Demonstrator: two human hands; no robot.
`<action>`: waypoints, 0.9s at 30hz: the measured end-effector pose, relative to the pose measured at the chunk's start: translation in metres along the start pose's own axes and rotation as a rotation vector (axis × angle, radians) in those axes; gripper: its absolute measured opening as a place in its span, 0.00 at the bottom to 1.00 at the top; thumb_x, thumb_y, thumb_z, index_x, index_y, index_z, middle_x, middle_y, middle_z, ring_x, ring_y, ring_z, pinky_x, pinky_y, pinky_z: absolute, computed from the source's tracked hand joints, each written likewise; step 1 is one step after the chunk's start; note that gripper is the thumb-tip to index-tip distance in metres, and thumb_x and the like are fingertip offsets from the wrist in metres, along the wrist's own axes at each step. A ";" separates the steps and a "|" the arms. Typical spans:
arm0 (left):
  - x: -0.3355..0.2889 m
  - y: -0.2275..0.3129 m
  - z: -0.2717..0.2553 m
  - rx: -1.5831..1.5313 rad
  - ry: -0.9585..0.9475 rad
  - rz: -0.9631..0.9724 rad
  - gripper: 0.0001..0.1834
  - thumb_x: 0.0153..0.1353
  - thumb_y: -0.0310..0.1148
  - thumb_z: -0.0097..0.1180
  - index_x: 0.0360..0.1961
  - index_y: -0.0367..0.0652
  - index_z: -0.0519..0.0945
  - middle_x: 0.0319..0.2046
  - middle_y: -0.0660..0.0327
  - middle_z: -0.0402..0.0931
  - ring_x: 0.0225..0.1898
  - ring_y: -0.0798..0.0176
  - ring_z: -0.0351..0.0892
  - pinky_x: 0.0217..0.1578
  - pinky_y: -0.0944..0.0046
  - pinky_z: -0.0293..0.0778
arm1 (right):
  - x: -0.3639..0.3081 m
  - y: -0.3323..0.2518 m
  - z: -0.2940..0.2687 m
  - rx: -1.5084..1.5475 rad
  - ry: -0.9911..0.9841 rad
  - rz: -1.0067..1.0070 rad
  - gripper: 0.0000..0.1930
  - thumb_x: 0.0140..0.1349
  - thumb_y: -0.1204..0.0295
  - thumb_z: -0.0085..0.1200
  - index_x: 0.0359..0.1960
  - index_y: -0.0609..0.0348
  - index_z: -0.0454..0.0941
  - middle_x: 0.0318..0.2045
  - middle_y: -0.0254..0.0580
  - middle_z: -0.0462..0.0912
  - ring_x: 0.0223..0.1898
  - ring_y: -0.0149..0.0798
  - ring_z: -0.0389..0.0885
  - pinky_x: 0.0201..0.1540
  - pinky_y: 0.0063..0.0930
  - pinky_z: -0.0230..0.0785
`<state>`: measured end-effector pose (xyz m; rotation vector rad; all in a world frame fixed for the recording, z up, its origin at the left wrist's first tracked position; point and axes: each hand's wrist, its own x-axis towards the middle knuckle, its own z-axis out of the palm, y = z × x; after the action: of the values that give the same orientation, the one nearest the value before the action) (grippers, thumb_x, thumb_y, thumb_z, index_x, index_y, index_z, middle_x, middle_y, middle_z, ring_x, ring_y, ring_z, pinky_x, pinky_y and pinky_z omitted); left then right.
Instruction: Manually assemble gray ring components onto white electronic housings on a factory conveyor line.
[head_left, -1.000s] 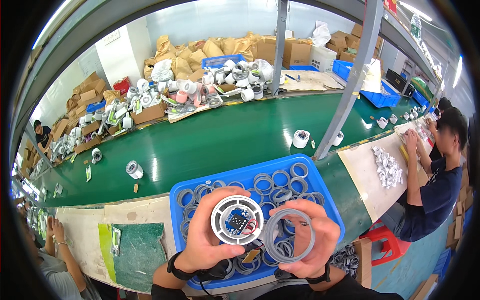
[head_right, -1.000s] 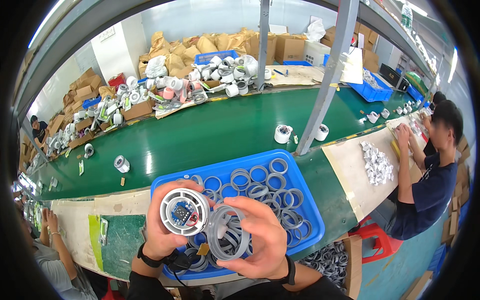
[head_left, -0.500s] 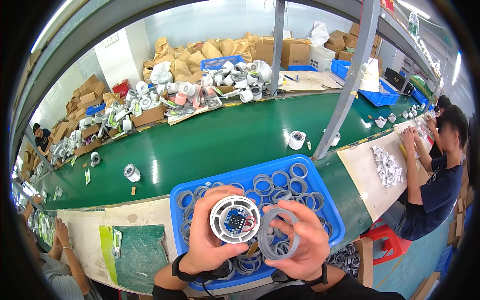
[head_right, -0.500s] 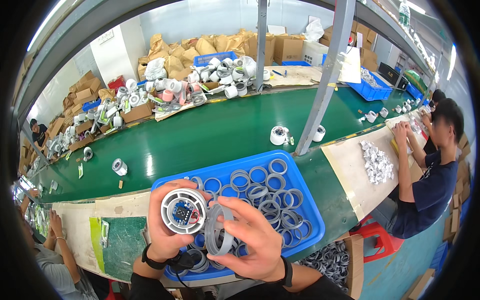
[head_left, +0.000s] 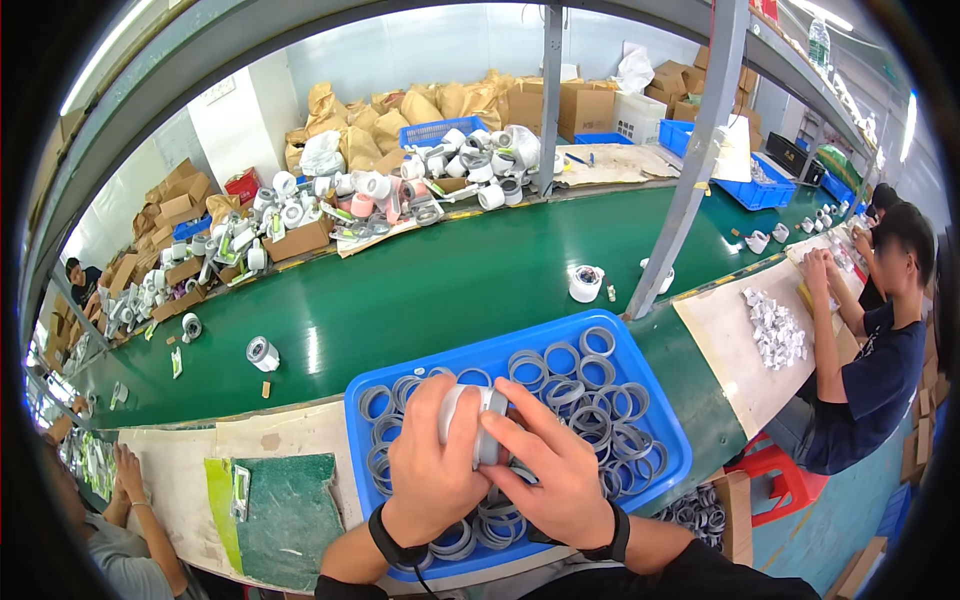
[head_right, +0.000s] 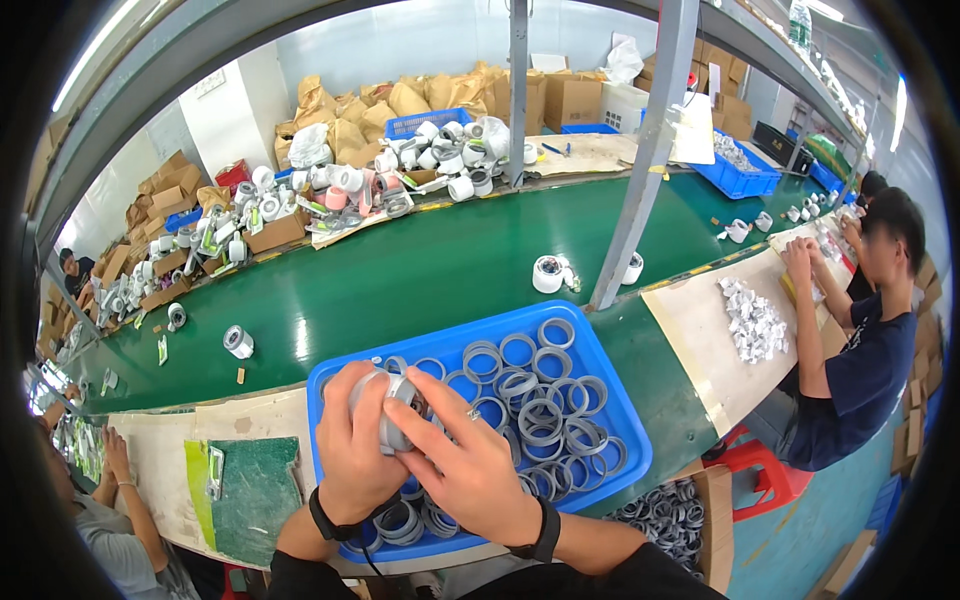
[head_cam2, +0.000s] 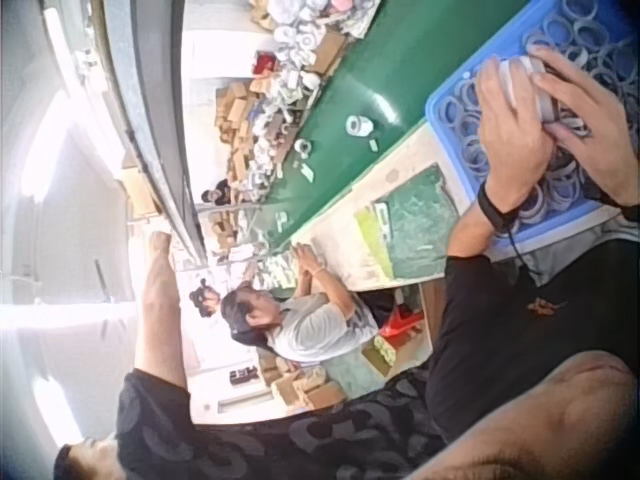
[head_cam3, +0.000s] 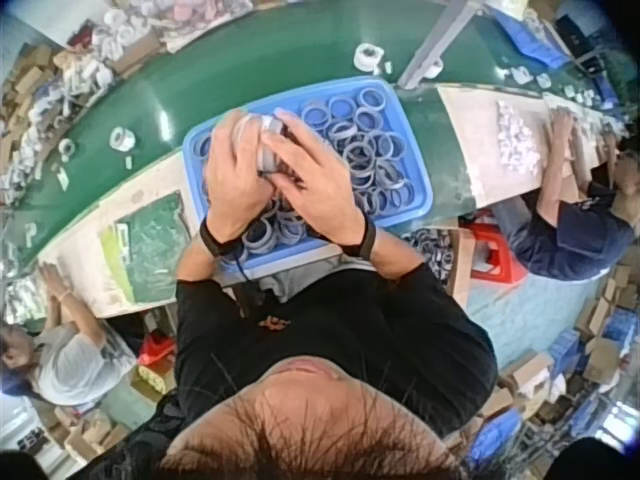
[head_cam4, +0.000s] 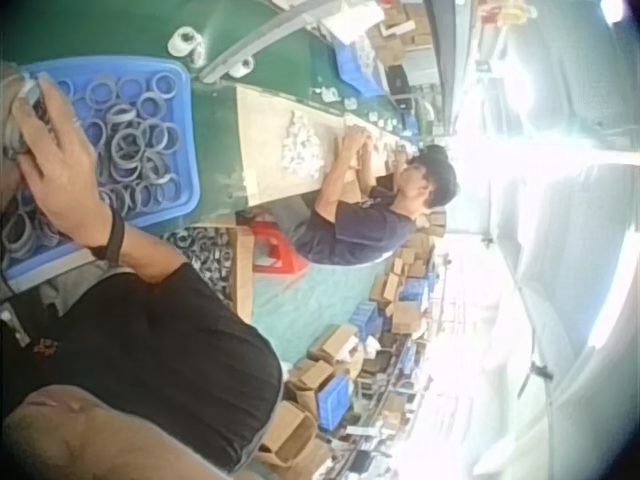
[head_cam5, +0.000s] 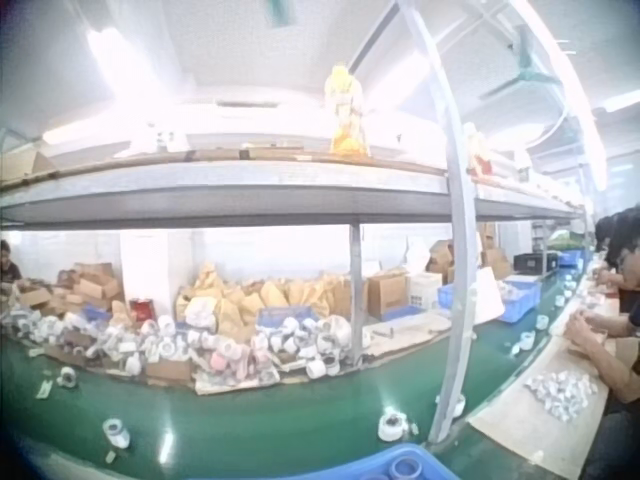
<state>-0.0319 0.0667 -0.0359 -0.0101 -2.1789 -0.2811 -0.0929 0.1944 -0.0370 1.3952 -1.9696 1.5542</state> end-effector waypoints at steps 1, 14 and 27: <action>0.001 -0.002 -0.001 -0.001 0.002 0.002 0.31 0.38 0.25 0.66 0.47 0.36 0.70 0.45 0.45 0.69 0.43 0.43 0.75 0.38 0.52 0.75 | 0.002 0.001 -0.003 -0.002 0.001 -0.002 0.28 0.42 0.78 0.67 0.51 0.55 0.76 0.55 0.55 0.71 0.51 0.54 0.76 0.48 0.37 0.75; 0.016 -0.004 -0.020 -0.133 -0.081 0.173 0.34 0.28 0.34 0.70 0.43 0.37 0.74 0.44 0.51 0.71 0.50 0.45 0.68 0.47 0.49 0.63 | 0.048 0.030 0.010 0.743 -0.339 0.143 0.21 0.65 0.67 0.40 0.56 0.66 0.63 0.46 0.51 0.76 0.46 0.39 0.77 0.49 0.31 0.68; 0.010 -0.056 -0.024 -1.247 -0.221 -0.539 0.34 0.64 0.61 0.40 0.47 0.36 0.67 0.45 0.56 0.73 0.47 0.64 0.74 0.45 0.65 0.71 | 0.090 0.004 -0.013 0.240 -0.719 -0.263 0.44 0.45 0.64 0.69 0.65 0.57 0.59 0.64 0.50 0.62 0.63 0.54 0.61 0.64 0.42 0.56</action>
<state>-0.0242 0.0059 -0.0255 -0.1563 -1.8256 -1.9501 -0.1454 0.1594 0.0285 2.4671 -1.8448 1.3022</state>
